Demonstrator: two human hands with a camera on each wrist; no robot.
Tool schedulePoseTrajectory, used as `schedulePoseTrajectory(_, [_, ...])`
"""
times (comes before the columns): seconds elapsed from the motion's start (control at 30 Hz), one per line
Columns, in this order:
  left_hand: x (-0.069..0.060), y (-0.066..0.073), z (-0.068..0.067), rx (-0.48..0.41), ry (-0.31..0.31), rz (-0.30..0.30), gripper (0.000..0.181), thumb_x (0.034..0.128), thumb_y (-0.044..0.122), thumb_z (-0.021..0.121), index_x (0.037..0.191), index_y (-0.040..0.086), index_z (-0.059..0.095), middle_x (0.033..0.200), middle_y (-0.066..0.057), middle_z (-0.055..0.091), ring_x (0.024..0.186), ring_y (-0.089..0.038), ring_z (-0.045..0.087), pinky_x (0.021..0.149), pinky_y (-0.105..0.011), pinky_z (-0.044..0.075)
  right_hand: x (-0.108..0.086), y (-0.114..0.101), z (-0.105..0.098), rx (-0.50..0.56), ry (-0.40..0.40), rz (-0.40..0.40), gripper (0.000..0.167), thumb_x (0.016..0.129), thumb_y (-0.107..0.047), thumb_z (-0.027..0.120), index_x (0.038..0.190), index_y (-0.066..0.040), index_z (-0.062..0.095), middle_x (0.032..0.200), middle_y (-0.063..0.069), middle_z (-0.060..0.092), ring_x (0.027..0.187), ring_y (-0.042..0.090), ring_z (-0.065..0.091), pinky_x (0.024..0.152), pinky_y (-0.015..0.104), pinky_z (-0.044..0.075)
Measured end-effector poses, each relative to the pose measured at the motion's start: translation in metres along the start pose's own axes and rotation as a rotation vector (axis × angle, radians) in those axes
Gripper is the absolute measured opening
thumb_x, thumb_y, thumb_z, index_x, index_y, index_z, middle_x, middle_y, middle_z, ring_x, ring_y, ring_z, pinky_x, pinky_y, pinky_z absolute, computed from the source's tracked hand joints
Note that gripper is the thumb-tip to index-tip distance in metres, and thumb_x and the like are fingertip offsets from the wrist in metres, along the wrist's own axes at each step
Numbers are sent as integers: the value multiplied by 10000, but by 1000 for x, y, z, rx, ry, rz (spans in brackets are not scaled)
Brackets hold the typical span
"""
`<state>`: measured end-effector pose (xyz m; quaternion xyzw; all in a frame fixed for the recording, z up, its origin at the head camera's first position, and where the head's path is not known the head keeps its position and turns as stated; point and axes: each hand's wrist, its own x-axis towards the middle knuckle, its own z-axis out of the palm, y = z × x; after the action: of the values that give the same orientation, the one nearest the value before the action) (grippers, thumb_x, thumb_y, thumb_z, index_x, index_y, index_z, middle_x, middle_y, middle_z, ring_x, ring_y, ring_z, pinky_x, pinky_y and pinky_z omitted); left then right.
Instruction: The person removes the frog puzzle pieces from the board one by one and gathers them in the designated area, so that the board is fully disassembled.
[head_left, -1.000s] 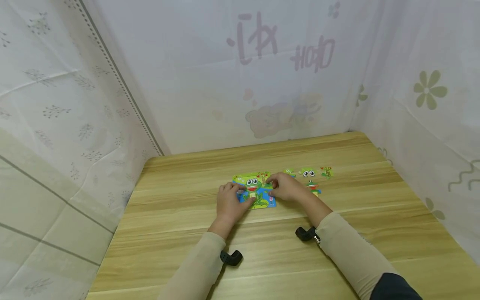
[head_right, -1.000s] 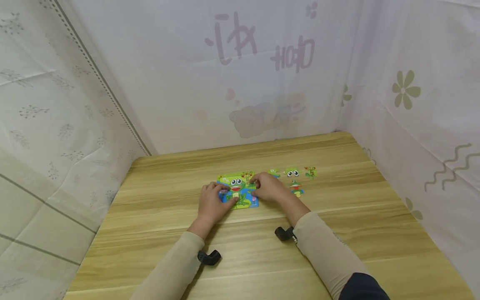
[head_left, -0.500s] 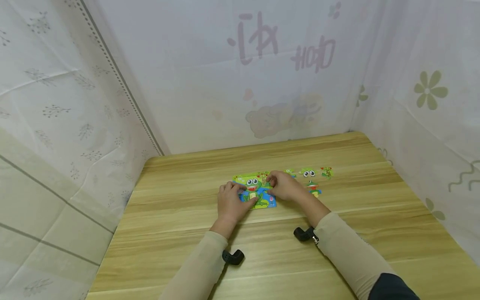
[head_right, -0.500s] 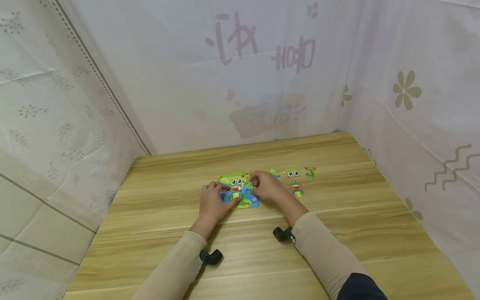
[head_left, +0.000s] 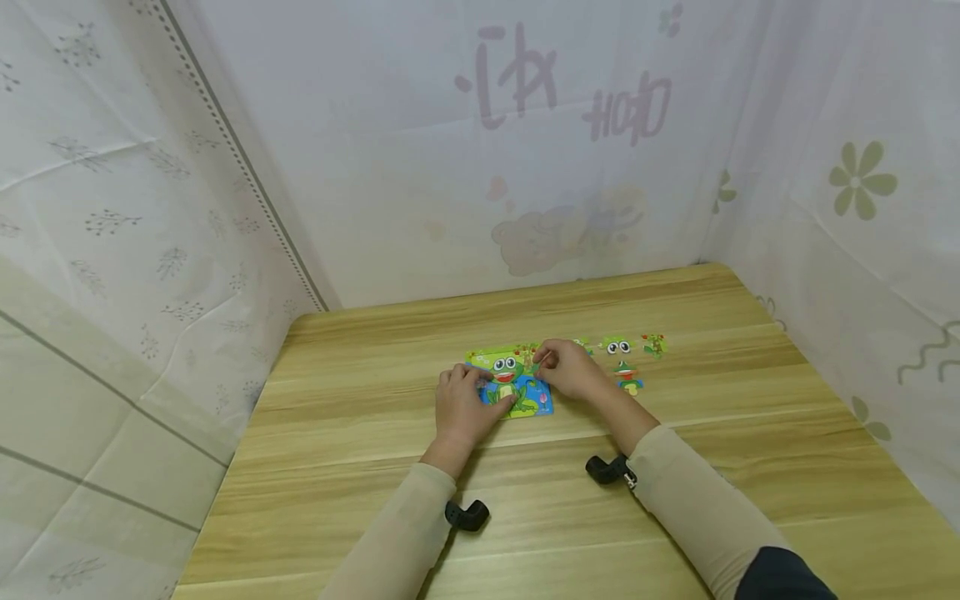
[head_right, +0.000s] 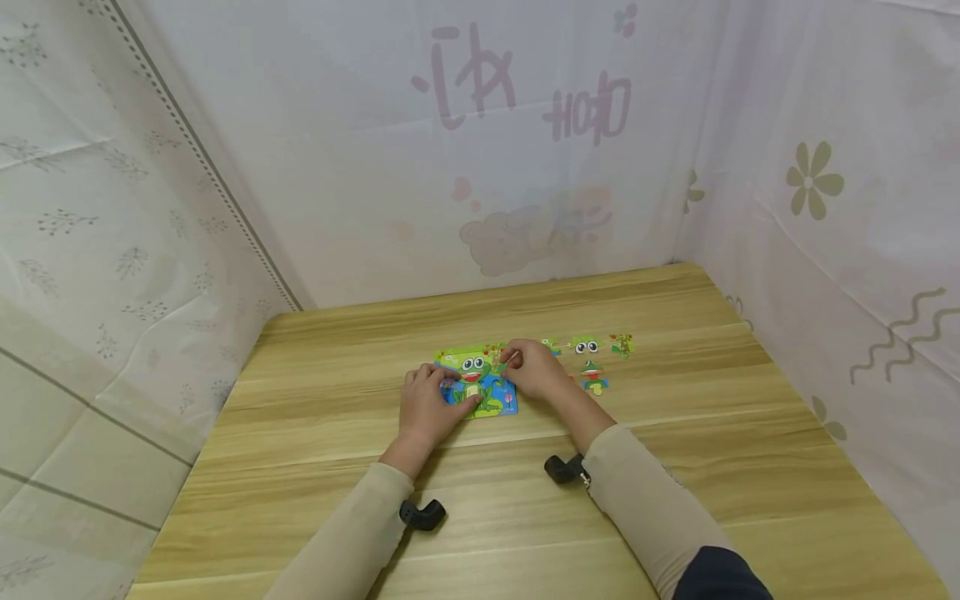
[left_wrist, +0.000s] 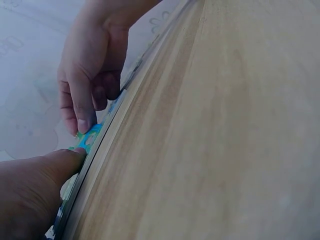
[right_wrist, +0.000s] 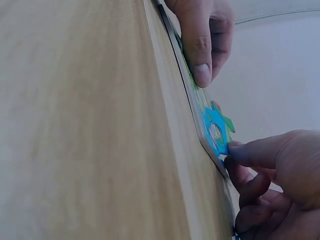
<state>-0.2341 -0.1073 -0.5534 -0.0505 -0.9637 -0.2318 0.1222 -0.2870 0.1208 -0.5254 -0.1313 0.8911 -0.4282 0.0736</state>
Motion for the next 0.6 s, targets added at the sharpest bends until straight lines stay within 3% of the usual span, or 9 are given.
schedulePoseTrajectory(0.3, [0, 1, 0, 3, -3, 2, 603, 802, 691, 802, 1137, 196, 726, 1176, -9, 574, 1142, -291, 481, 998, -442, 437, 2, -2, 2, -41, 42, 16, 117, 945, -120, 794, 1038, -123, 722, 877, 14, 651, 819, 199, 600, 762, 368, 517])
schedulePoseTrajectory(0.6, [1, 2, 5, 54, 19, 10, 705, 740, 781, 782, 1133, 200, 711, 1159, -19, 568, 1076, -279, 481, 943, -440, 439, -1, -2, 2, -21, 44, 4, 105, 948, -110, 785, 1030, -117, 720, 862, 8, 660, 817, 193, 612, 776, 374, 520])
